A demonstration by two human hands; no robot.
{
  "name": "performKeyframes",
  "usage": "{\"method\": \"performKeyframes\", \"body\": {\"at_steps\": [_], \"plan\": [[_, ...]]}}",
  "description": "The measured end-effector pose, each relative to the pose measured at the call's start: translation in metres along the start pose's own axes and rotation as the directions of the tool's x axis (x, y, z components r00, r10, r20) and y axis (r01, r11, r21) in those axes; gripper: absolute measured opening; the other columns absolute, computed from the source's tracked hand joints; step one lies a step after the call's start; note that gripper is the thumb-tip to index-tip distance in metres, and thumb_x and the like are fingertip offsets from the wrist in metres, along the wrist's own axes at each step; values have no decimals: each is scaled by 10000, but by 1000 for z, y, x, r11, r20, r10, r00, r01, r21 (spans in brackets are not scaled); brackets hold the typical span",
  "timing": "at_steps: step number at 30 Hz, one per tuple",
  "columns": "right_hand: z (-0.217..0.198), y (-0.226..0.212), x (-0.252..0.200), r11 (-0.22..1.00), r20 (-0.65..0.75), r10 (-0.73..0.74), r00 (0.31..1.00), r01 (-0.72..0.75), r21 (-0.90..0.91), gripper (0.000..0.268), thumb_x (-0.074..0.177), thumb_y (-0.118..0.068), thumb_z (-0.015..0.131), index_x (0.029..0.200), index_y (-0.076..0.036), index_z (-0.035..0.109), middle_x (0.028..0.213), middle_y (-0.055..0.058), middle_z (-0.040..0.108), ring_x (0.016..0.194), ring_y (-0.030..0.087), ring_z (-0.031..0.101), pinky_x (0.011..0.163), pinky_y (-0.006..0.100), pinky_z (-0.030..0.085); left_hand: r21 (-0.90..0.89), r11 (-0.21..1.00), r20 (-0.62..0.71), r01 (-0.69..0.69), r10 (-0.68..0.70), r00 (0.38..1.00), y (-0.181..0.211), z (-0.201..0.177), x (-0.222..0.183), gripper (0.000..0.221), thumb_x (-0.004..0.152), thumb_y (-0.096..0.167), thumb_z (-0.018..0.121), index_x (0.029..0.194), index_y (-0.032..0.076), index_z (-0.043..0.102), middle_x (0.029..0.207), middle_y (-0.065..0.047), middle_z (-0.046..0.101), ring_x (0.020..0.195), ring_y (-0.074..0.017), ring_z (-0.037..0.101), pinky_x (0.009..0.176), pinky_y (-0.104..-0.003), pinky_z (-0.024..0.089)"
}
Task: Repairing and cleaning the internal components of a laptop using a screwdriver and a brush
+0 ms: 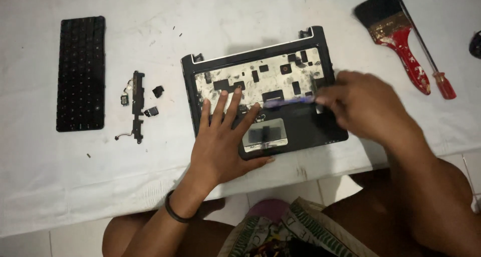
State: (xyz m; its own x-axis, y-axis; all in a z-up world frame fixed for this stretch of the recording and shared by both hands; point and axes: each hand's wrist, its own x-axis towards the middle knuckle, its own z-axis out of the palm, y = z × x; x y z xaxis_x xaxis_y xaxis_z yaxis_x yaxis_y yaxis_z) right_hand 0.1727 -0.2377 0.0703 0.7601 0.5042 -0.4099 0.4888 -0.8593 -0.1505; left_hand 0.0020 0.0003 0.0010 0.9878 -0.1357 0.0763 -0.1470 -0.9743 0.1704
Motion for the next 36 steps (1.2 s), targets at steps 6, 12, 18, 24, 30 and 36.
{"method": "performKeyframes", "body": {"at_steps": [6,12,18,24,30,36], "plan": [[7,17,4,998,-50,66,997,-65,23,328,983,-165,647,1259,-311,748,1072,46,700,905,263,615,751,399,541,33,999,20,6,-6,1000,-1,1,0,1089,836,910,555,1660,267,251,1726,-141,95,1583,-394,49,1248,-631,30],[13,28,8,982,-227,-125,966,88,-166,266,1034,-384,623,1234,-310,781,922,65,677,838,355,640,576,483,490,-32,999,-6,3,-3,1000,-1,-2,-1,1088,825,869,640,1647,239,307,1720,-159,122,1585,-414,73,1253,-653,60],[-10,-4,-1,992,56,98,994,-102,69,312,1040,-235,569,1273,-352,740,1040,0,675,838,232,594,676,364,489,28,1000,-22,-5,6,1000,0,-1,-2,1071,838,901,552,1644,239,311,1715,-164,166,1584,-401,123,1257,-648,91],[7,2,1,993,-110,-104,988,98,-58,327,978,-276,654,1294,-300,735,967,78,671,820,290,610,620,410,505,37,999,-31,-8,9,999,1,-1,-1,1082,841,902,574,1653,246,293,1722,-149,142,1590,-397,106,1265,-643,94],[0,6,0,991,-29,117,993,-115,67,282,1027,-224,616,1257,-305,759,1073,76,716,860,278,658,736,417,547,14,1000,-15,-7,7,1000,0,1,-1,1102,836,905,588,1661,245,274,1729,-142,85,1595,-391,63,1266,-639,69],[-7,5,1,998,-47,24,999,-27,-58,270,1034,-291,603,1264,-310,744,1007,88,699,881,297,638,724,443,535,7,1000,-3,14,-14,1000,0,-1,-2,1087,834,892,607,1656,261,278,1725,-146,116,1591,-393,70,1264,-644,61]]}}
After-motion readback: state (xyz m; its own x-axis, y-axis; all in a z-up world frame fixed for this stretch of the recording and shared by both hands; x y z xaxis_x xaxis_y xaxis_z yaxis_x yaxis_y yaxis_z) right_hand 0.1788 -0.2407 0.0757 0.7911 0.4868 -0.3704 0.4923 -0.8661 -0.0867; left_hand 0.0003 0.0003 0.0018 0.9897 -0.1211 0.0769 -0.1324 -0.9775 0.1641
